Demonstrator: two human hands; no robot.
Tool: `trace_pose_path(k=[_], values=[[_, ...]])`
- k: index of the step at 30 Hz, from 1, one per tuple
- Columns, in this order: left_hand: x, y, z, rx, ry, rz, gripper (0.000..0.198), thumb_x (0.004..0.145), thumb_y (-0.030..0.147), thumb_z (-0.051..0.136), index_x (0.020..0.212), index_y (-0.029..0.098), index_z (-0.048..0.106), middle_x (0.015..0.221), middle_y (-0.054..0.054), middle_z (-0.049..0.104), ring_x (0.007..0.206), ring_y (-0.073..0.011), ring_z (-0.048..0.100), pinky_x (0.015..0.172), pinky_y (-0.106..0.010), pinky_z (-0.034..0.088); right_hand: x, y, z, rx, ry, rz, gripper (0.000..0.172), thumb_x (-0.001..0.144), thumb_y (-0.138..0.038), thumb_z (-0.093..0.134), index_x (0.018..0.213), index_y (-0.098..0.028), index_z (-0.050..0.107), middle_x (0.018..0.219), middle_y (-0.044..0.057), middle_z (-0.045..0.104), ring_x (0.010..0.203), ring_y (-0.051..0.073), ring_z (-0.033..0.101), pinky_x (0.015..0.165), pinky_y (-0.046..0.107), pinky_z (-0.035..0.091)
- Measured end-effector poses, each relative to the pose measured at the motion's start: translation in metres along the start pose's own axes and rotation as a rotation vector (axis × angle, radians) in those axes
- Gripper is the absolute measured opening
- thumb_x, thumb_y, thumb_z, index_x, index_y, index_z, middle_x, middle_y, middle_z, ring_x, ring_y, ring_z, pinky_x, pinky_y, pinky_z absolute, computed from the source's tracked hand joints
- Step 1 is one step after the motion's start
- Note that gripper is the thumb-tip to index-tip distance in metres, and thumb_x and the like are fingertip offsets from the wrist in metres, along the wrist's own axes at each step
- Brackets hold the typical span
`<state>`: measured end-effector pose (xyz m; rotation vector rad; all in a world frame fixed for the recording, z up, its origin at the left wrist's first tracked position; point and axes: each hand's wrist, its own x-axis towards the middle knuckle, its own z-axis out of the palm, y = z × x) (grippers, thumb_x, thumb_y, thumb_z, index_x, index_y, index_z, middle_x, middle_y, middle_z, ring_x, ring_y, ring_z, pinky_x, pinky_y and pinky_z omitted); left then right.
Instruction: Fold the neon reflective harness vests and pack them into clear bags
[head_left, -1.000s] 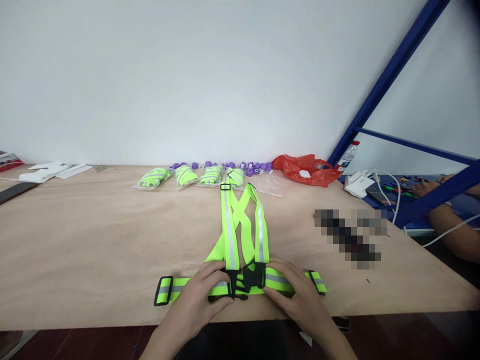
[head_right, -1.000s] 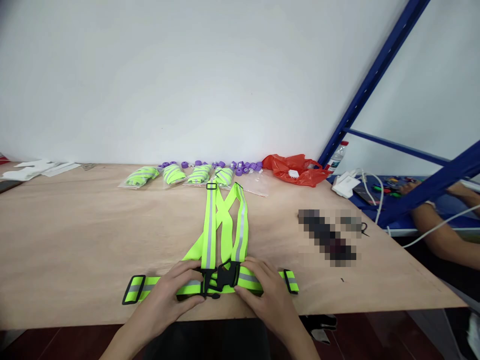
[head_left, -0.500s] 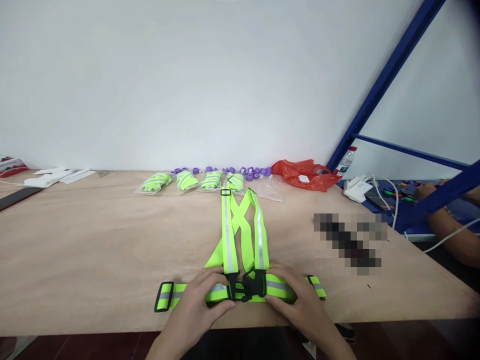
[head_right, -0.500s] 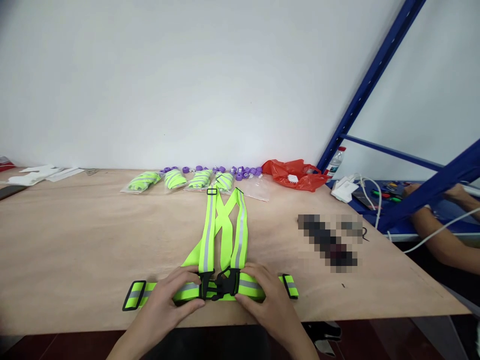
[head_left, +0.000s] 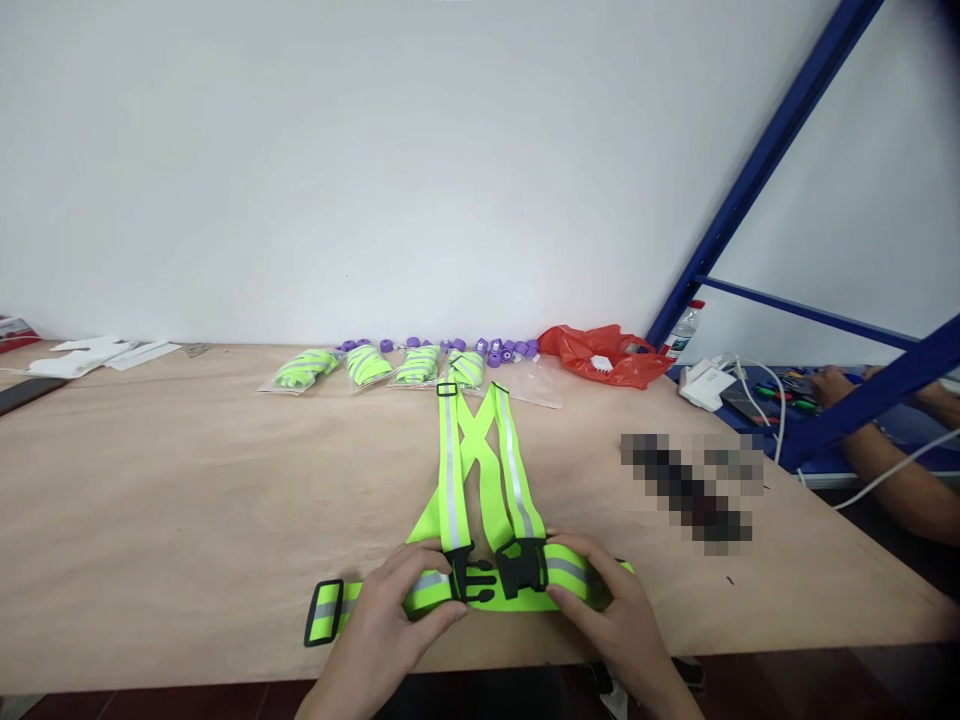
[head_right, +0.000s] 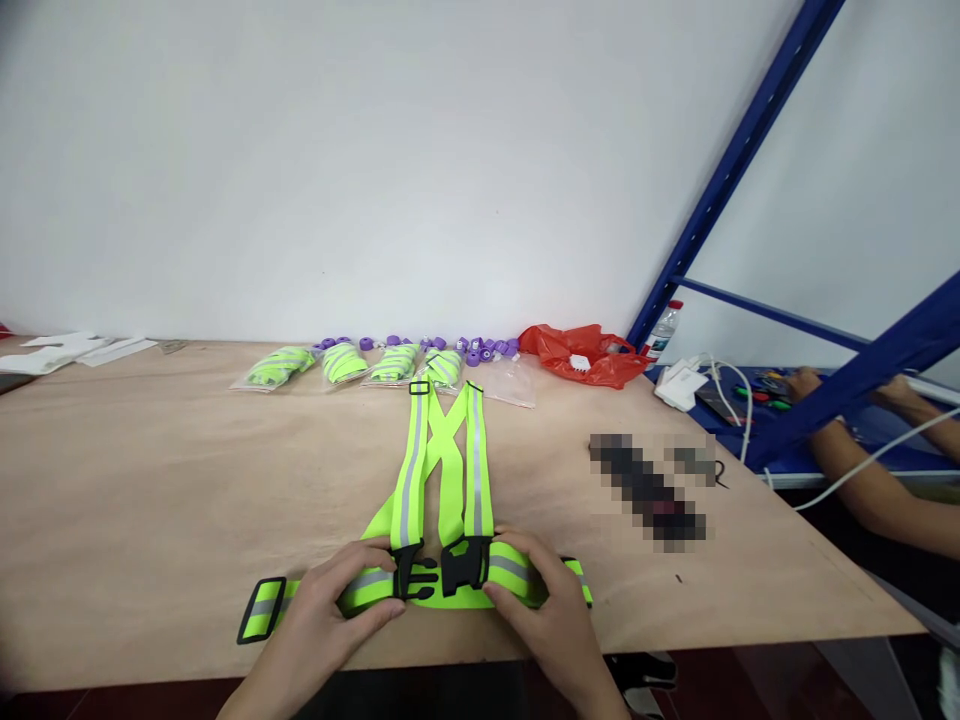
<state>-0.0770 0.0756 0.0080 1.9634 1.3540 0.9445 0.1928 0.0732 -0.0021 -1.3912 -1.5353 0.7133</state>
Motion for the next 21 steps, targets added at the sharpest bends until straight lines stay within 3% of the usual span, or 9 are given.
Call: trace_pose_path(k=[15, 21], values=[[-0.0015, -0.0019, 0.0049, 0.008, -0.081, 0.003, 0.014, 0.088, 0.035, 0.069, 0.099, 0.028, 0.064, 0.114, -0.004, 0.069, 0.116, -0.0246, 0.062, 0.094, -0.032, 0.052, 0.0024, -0.0020, 0.0007, -0.095, -0.129, -0.043, 0.034, 0.078, -0.037, 0.072, 0.110, -0.026, 0.072, 0.122, 0.009, 0.069, 0.114, 0.030, 0.063, 0.098, 0.041, 0.052], [-0.0012, -0.0010, 0.0058, 0.007, -0.109, -0.029, 0.028, 0.087, 0.032, 0.070, 0.113, 0.029, 0.061, 0.119, -0.005, 0.067, 0.112, -0.0252, 0.063, 0.094, -0.035, 0.052, 0.0065, -0.0007, 0.0029, -0.183, -0.235, -0.064, 0.036, 0.076, -0.033, 0.074, 0.111, -0.026, 0.072, 0.118, 0.009, 0.070, 0.112, 0.030, 0.063, 0.096, 0.041, 0.052]])
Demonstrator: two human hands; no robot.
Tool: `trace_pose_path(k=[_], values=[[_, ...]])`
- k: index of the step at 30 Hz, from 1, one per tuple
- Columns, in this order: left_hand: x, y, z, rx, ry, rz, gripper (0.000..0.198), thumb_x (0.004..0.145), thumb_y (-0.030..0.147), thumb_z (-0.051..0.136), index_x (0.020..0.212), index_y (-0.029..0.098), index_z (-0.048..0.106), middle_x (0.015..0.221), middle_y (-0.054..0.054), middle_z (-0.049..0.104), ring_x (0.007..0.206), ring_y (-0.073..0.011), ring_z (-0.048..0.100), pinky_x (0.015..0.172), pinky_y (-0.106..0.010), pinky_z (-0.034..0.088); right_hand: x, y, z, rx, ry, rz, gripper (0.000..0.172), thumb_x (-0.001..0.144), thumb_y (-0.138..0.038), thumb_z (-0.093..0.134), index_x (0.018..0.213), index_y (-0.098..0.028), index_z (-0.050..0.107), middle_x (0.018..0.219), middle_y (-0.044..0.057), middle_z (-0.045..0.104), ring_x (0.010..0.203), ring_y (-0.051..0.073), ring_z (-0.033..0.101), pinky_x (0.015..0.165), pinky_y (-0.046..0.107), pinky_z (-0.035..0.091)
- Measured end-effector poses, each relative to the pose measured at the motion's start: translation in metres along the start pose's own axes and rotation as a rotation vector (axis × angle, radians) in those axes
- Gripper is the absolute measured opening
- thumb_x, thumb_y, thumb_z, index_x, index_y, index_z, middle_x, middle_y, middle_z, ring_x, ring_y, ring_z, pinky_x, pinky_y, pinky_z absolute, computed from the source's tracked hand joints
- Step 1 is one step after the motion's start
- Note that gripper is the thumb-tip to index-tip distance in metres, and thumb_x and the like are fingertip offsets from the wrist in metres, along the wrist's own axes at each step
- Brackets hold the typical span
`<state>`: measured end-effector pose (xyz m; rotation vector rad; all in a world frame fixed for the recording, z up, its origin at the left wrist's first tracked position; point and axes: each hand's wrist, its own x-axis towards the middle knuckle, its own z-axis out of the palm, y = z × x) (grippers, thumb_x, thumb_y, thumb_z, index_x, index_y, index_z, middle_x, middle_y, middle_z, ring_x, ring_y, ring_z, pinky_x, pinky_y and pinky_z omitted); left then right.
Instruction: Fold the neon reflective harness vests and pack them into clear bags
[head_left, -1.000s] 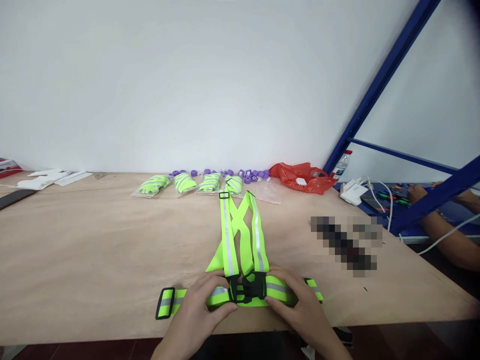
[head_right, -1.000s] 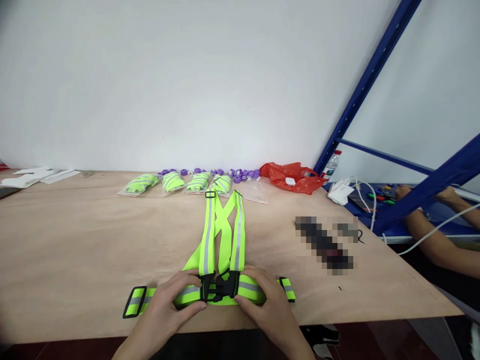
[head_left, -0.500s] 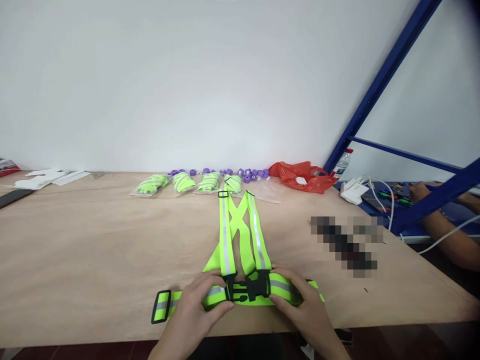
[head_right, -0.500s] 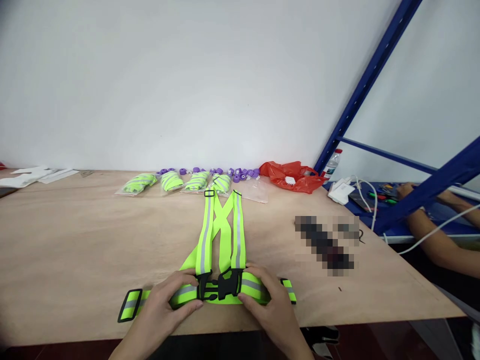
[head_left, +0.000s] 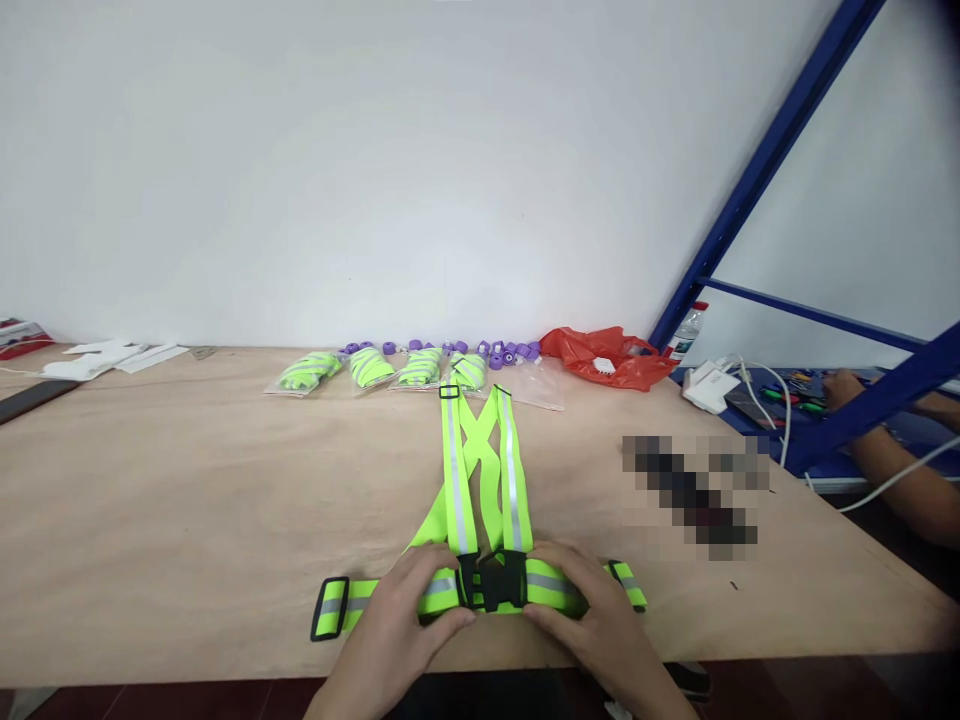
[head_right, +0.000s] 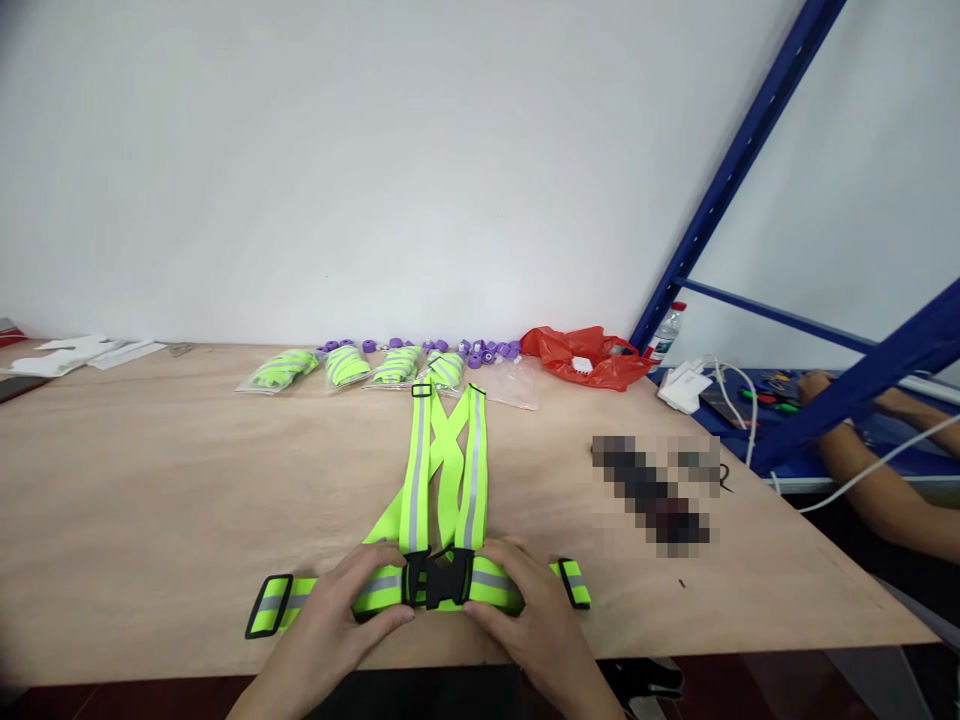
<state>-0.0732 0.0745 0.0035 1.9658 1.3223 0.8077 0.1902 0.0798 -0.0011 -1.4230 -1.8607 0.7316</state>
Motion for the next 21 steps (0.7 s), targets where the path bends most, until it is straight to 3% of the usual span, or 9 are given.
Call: trace_pose_path(k=[5, 12, 15, 18, 21], values=[[0.002, 0.006, 0.001, 0.006, 0.005, -0.007, 0.030, 0.085, 0.027, 0.073, 0.112, 0.028, 0.061, 0.117, -0.005, 0.067, 0.111, -0.0253, 0.062, 0.095, -0.035, 0.051, 0.003, 0.002, 0.004, -0.088, -0.069, -0.035, 0.038, 0.075, -0.032, 0.076, 0.112, -0.027, 0.072, 0.117, 0.008, 0.070, 0.112, 0.030, 0.063, 0.095, 0.040, 0.052], [0.001, 0.014, 0.005, 0.098, 0.049, 0.026, 0.034, 0.082, 0.023, 0.076, 0.112, 0.025, 0.061, 0.117, -0.006, 0.067, 0.109, -0.0247, 0.064, 0.094, -0.035, 0.052, 0.003, 0.004, 0.009, -0.163, -0.024, -0.168, 0.032, 0.078, -0.028, 0.073, 0.110, -0.027, 0.069, 0.112, 0.006, 0.071, 0.106, 0.027, 0.065, 0.091, 0.039, 0.055], [0.000, 0.010, 0.009, 0.193, 0.086, 0.104, 0.035, 0.083, 0.026, 0.075, 0.115, 0.025, 0.061, 0.118, -0.007, 0.067, 0.111, -0.0254, 0.063, 0.095, -0.037, 0.053, 0.004, 0.007, 0.013, -0.202, 0.018, -0.279, 0.032, 0.081, -0.028, 0.071, 0.112, -0.025, 0.066, 0.111, 0.007, 0.071, 0.108, 0.027, 0.065, 0.091, 0.040, 0.055], [0.000, 0.006, 0.011, 0.313, 0.151, 0.231, 0.041, 0.084, 0.032, 0.074, 0.122, 0.023, 0.059, 0.126, -0.010, 0.065, 0.122, -0.0274, 0.058, 0.106, -0.043, 0.048, 0.002, 0.011, 0.017, -0.268, 0.095, -0.404, 0.037, 0.085, -0.031, 0.068, 0.121, -0.023, 0.061, 0.115, 0.009, 0.070, 0.110, 0.027, 0.065, 0.090, 0.041, 0.056], [-0.008, 0.004, 0.000, 0.389, 0.238, 0.305, 0.047, 0.087, 0.038, 0.071, 0.129, 0.023, 0.056, 0.137, -0.011, 0.060, 0.131, -0.0272, 0.053, 0.115, -0.048, 0.039, 0.001, 0.020, 0.008, -0.350, 0.189, -0.520, 0.047, 0.090, -0.041, 0.064, 0.131, -0.021, 0.054, 0.122, 0.012, 0.068, 0.112, 0.029, 0.064, 0.093, 0.044, 0.056]])
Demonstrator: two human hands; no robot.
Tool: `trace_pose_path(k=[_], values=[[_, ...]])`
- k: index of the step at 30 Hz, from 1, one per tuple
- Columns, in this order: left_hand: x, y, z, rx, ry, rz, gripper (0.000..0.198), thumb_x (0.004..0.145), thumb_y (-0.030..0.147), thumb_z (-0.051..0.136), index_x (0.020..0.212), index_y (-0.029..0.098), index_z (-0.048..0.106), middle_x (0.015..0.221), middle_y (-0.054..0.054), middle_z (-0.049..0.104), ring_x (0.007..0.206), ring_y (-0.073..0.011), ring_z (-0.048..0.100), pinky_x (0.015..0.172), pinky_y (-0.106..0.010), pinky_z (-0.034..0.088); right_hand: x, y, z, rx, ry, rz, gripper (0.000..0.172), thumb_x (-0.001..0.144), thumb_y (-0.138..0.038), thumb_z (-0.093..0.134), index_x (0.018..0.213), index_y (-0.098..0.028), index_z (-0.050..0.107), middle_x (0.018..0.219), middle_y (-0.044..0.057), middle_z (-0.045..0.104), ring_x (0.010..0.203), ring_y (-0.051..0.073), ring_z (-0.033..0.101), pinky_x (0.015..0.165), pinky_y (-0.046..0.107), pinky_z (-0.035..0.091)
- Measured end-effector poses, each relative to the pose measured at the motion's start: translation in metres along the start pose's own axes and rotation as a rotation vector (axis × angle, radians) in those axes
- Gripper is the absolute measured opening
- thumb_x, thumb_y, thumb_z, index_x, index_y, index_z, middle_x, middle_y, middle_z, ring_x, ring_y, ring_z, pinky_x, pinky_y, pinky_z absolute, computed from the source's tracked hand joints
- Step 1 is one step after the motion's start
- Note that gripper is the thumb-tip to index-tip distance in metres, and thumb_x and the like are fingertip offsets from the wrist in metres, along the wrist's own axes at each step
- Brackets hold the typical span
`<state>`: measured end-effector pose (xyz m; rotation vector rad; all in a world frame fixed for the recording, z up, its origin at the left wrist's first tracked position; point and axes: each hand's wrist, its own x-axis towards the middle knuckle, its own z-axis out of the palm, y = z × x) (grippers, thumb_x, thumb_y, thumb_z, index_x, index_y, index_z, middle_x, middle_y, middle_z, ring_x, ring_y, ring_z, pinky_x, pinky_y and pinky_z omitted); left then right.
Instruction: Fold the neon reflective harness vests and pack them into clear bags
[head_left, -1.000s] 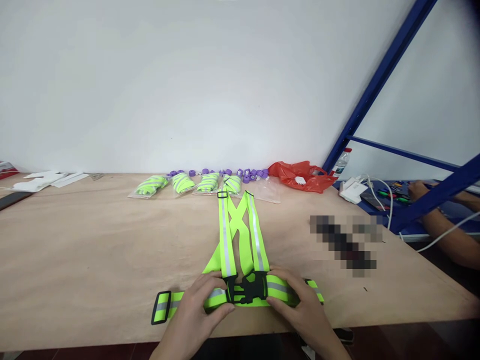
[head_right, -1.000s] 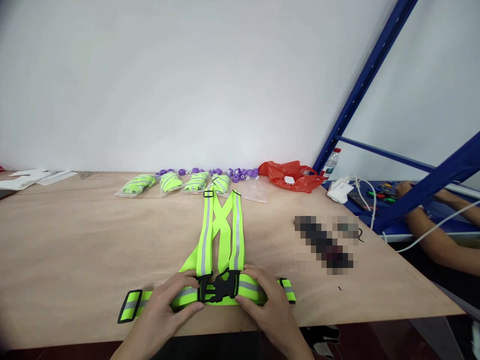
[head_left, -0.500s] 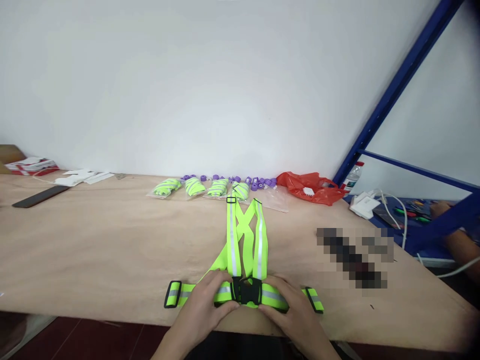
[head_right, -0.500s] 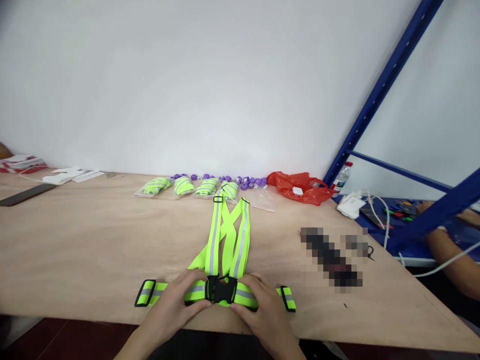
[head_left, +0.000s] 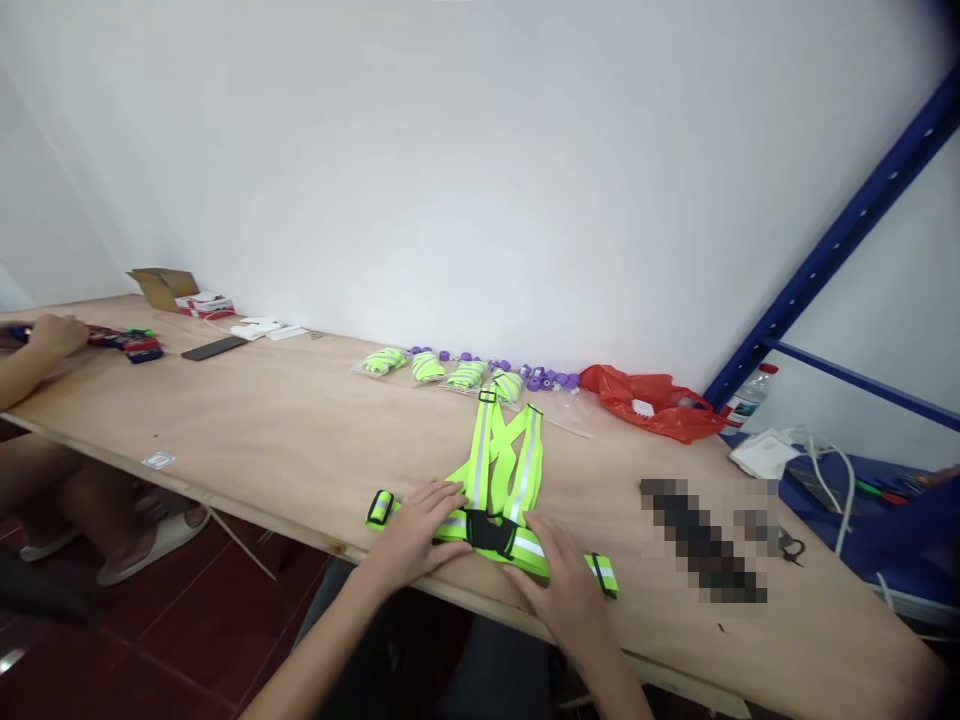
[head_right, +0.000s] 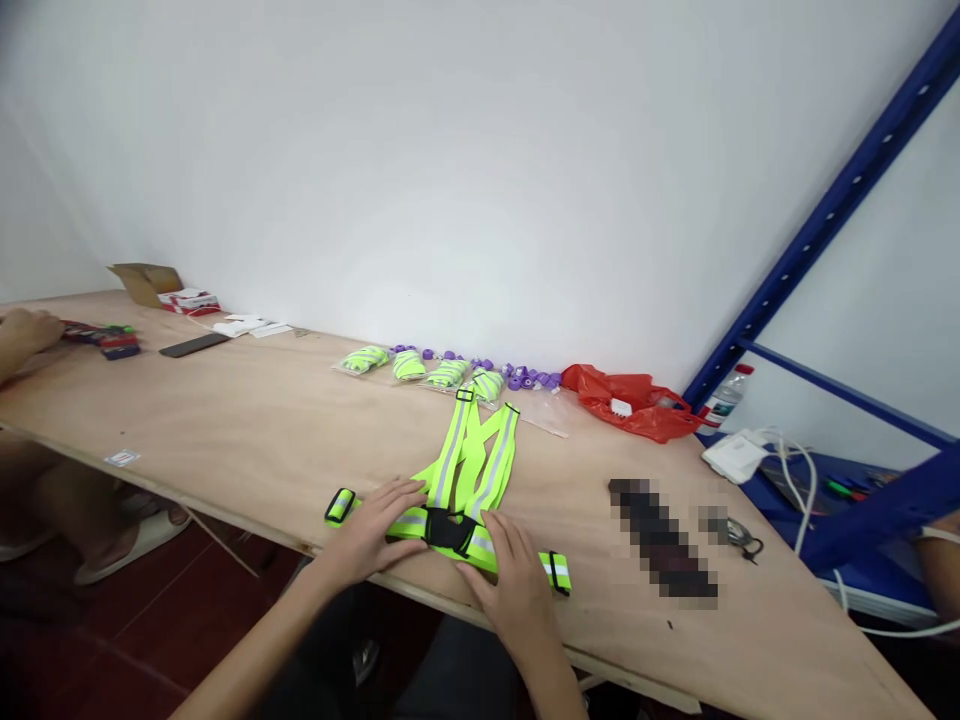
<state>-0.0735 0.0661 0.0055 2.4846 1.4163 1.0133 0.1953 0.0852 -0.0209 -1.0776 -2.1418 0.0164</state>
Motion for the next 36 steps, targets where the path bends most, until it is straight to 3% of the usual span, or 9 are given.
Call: trace_pose_path(k=[3, 6, 10, 13, 16, 22, 28, 36], values=[[-0.015, -0.008, -0.030, 0.039, 0.120, -0.063, 0.044, 0.092, 0.037, 0.064, 0.133, 0.025, 0.055, 0.140, -0.011, 0.058, 0.132, -0.0262, 0.052, 0.117, -0.051, 0.034, -0.006, 0.027, -0.022, -0.064, 0.068, -0.005, 0.050, 0.089, -0.051, 0.062, 0.130, -0.022, 0.056, 0.122, 0.013, 0.069, 0.113, 0.031, 0.065, 0.097, 0.047, 0.054], [-0.036, -0.020, -0.064, 0.006, 0.199, -0.200, 0.044, 0.093, 0.040, 0.062, 0.133, 0.025, 0.055, 0.142, -0.011, 0.057, 0.134, -0.0277, 0.050, 0.116, -0.053, 0.035, -0.012, 0.064, -0.050, -0.014, -0.014, 0.183, 0.057, 0.083, -0.058, 0.064, 0.127, -0.022, 0.060, 0.127, 0.012, 0.067, 0.118, 0.033, 0.063, 0.100, 0.048, 0.053], [-0.053, -0.041, -0.090, -0.150, 0.011, -0.384, 0.057, 0.090, 0.045, 0.064, 0.142, 0.027, 0.047, 0.147, -0.009, 0.051, 0.136, -0.0276, 0.048, 0.113, -0.050, 0.039, -0.019, 0.085, -0.076, 0.151, -0.297, 0.427, 0.059, 0.077, -0.052, 0.068, 0.129, -0.025, 0.062, 0.134, 0.009, 0.065, 0.123, 0.032, 0.060, 0.105, 0.046, 0.050], [-0.051, -0.054, -0.092, -0.285, -0.137, -0.390, 0.053, 0.089, 0.045, 0.065, 0.137, 0.026, 0.054, 0.143, -0.008, 0.056, 0.132, -0.0270, 0.051, 0.113, -0.047, 0.039, -0.016, 0.073, -0.084, 0.237, -0.411, 0.502, 0.054, 0.076, -0.050, 0.068, 0.125, -0.026, 0.066, 0.132, 0.006, 0.067, 0.123, 0.032, 0.060, 0.107, 0.045, 0.048], [-0.045, -0.063, -0.093, -0.376, -0.207, -0.364, 0.041, 0.091, 0.042, 0.062, 0.129, 0.025, 0.061, 0.131, -0.007, 0.064, 0.121, -0.0251, 0.059, 0.107, -0.042, 0.045, -0.005, 0.058, -0.088, 0.223, -0.465, 0.532, 0.051, 0.076, -0.049, 0.068, 0.123, -0.028, 0.069, 0.133, 0.005, 0.066, 0.126, 0.033, 0.057, 0.110, 0.046, 0.044], [-0.037, -0.078, -0.097, -0.445, -0.220, -0.203, 0.052, 0.087, 0.040, 0.070, 0.135, 0.025, 0.057, 0.139, -0.009, 0.058, 0.129, -0.0247, 0.053, 0.110, -0.039, 0.041, 0.007, 0.046, -0.092, 0.154, -0.527, 0.580, 0.053, 0.073, -0.046, 0.067, 0.122, -0.026, 0.070, 0.134, 0.006, 0.065, 0.128, 0.035, 0.055, 0.112, 0.048, 0.040], [-0.030, -0.093, -0.088, -0.422, -0.278, -0.098, 0.043, 0.091, 0.039, 0.063, 0.132, 0.025, 0.061, 0.134, -0.008, 0.062, 0.125, -0.0242, 0.056, 0.108, -0.040, 0.044, 0.014, 0.030, -0.092, 0.099, -0.493, 0.631, 0.050, 0.074, -0.046, 0.065, 0.119, -0.024, 0.071, 0.130, 0.010, 0.067, 0.120, 0.034, 0.059, 0.104, 0.047, 0.046], [-0.022, -0.096, -0.080, -0.381, -0.344, -0.025, 0.040, 0.092, 0.039, 0.057, 0.129, 0.025, 0.064, 0.132, -0.008, 0.064, 0.121, -0.0253, 0.059, 0.106, -0.040, 0.046, 0.022, 0.018, -0.101, -0.104, -0.548, 0.427, 0.042, 0.079, -0.029, 0.060, 0.118, -0.022, 0.072, 0.119, 0.012, 0.066, 0.115, 0.030, 0.061, 0.103, 0.043, 0.046]])
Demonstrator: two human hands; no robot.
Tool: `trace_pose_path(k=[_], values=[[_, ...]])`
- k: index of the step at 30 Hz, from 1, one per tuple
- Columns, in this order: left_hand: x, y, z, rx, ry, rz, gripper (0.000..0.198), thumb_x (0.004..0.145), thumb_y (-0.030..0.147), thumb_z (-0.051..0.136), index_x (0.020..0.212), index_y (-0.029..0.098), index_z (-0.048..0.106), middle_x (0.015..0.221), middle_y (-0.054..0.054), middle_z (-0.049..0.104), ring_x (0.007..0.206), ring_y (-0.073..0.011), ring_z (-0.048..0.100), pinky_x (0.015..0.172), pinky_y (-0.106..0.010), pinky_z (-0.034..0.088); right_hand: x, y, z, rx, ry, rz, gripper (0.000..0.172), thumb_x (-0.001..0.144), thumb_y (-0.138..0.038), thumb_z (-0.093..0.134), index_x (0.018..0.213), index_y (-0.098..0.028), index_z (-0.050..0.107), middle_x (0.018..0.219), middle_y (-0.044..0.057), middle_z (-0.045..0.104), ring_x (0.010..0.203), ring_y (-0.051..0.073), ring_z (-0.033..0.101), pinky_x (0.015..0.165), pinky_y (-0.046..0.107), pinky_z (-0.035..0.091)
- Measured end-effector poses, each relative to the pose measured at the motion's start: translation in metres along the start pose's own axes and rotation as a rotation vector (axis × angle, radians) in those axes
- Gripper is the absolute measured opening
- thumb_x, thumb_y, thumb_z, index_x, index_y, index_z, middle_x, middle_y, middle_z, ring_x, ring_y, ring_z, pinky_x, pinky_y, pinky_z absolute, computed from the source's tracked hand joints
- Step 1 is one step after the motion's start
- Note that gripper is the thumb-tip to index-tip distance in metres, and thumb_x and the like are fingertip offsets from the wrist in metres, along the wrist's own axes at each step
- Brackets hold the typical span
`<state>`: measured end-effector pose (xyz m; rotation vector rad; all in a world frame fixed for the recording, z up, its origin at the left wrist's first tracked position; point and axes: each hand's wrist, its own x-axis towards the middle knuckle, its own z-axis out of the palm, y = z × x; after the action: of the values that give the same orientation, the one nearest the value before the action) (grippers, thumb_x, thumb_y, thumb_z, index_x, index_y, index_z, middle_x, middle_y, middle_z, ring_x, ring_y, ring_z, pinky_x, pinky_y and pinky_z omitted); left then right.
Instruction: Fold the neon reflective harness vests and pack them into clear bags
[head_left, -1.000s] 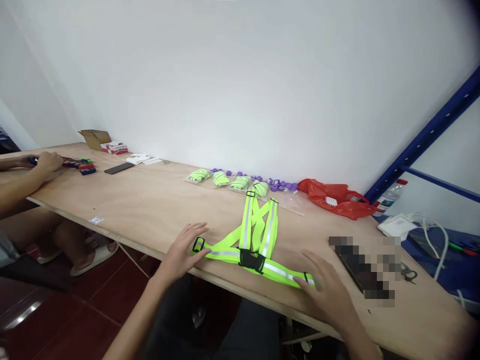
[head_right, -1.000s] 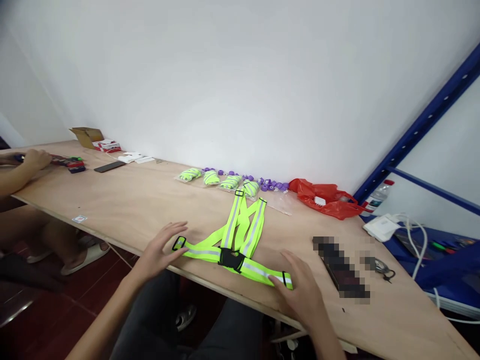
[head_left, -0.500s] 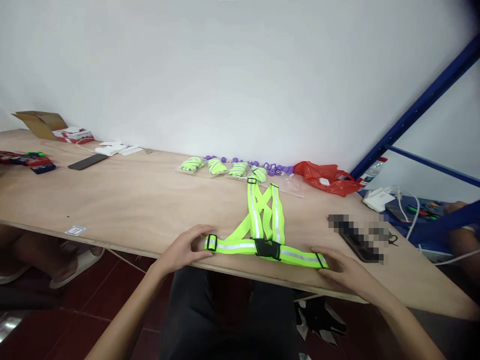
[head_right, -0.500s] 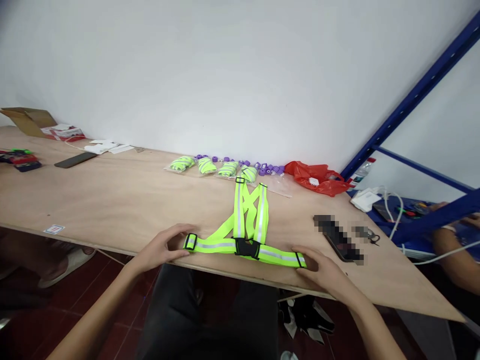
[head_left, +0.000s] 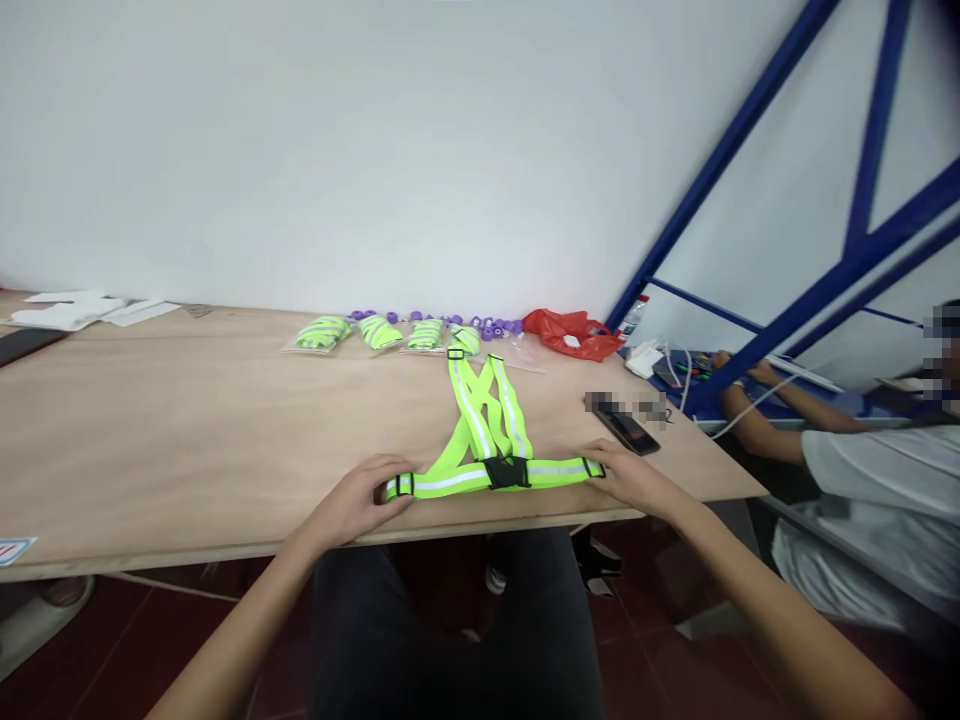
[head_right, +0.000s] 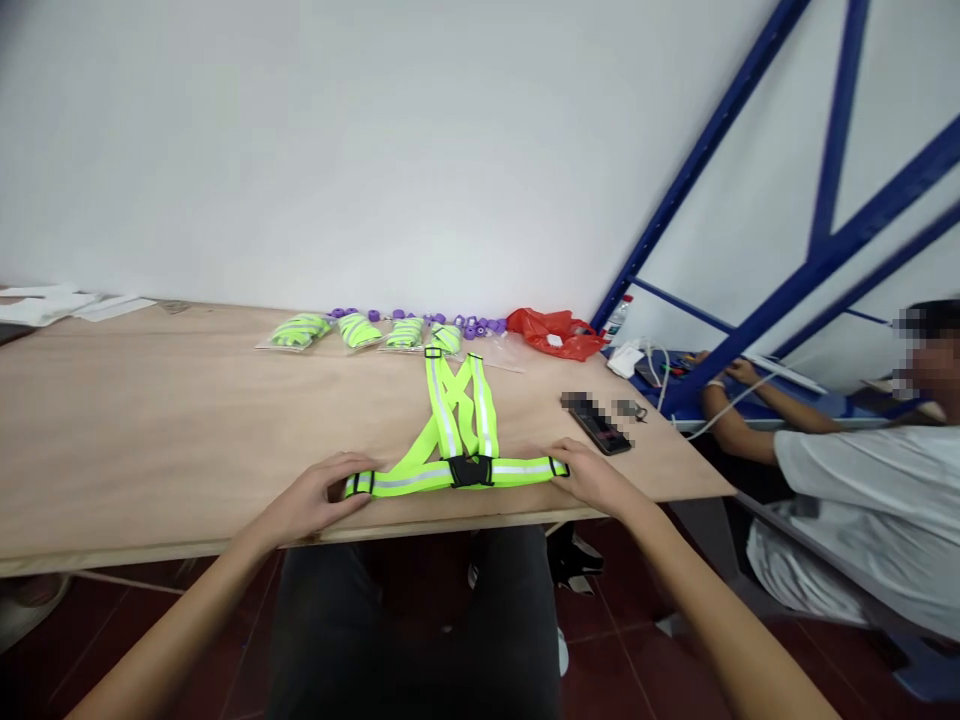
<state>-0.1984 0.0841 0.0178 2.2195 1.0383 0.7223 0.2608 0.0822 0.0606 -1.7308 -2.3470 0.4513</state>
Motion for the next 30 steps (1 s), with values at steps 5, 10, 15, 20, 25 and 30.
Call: trace_pose_path(k=[5, 10, 15, 20, 25, 30], values=[[-0.002, -0.005, 0.001, 0.047, 0.023, 0.015, 0.041, 0.090, 0.048, 0.058, 0.124, 0.025, 0.066, 0.127, -0.007, 0.067, 0.119, -0.0276, 0.059, 0.105, -0.042, 0.046, -0.008, -0.001, -0.006, -0.091, -0.059, -0.062, 0.051, 0.078, -0.018, 0.061, 0.127, -0.024, 0.067, 0.117, 0.011, 0.064, 0.112, 0.028, 0.060, 0.101, 0.040, 0.047], [-0.001, -0.002, 0.004, 0.101, 0.042, -0.018, 0.044, 0.088, 0.055, 0.060, 0.119, 0.024, 0.068, 0.124, -0.007, 0.068, 0.113, -0.0273, 0.062, 0.097, -0.036, 0.050, -0.011, 0.001, -0.011, -0.065, -0.073, -0.122, 0.055, 0.077, -0.014, 0.064, 0.132, -0.023, 0.063, 0.116, 0.011, 0.064, 0.110, 0.027, 0.060, 0.098, 0.038, 0.047], [0.004, 0.008, 0.000, 0.137, 0.027, -0.062, 0.041, 0.087, 0.057, 0.060, 0.110, 0.024, 0.068, 0.112, -0.006, 0.071, 0.093, -0.0231, 0.066, 0.082, -0.030, 0.053, -0.013, 0.015, -0.002, 0.057, 0.010, -0.104, 0.053, 0.076, -0.015, 0.067, 0.129, -0.025, 0.066, 0.115, 0.007, 0.066, 0.107, 0.025, 0.061, 0.096, 0.036, 0.048], [0.007, 0.013, -0.013, 0.238, -0.060, -0.100, 0.035, 0.084, 0.056, 0.062, 0.094, 0.024, 0.068, 0.102, -0.004, 0.071, 0.084, -0.0213, 0.064, 0.074, -0.028, 0.052, -0.016, 0.028, 0.016, 0.171, 0.066, -0.017, 0.055, 0.076, -0.020, 0.067, 0.131, -0.022, 0.063, 0.114, 0.007, 0.065, 0.090, 0.020, 0.063, 0.084, 0.033, 0.052], [0.006, 0.015, -0.019, 0.299, -0.101, -0.141, 0.040, 0.085, 0.053, 0.060, 0.114, 0.026, 0.067, 0.104, -0.005, 0.071, 0.084, -0.0233, 0.065, 0.074, -0.029, 0.051, -0.013, 0.030, 0.017, 0.250, 0.081, 0.004, 0.049, 0.077, -0.027, 0.067, 0.126, -0.022, 0.066, 0.115, 0.007, 0.067, 0.091, 0.021, 0.063, 0.087, 0.036, 0.051], [-0.002, 0.006, -0.018, 0.310, -0.059, -0.158, 0.054, 0.089, 0.055, 0.055, 0.134, 0.025, 0.056, 0.125, -0.009, 0.067, 0.109, -0.0306, 0.063, 0.091, -0.036, 0.050, -0.009, 0.034, 0.017, 0.535, 0.079, 0.074, 0.047, 0.076, -0.041, 0.073, 0.119, -0.022, 0.068, 0.125, 0.008, 0.067, 0.110, 0.025, 0.063, 0.097, 0.040, 0.050]])
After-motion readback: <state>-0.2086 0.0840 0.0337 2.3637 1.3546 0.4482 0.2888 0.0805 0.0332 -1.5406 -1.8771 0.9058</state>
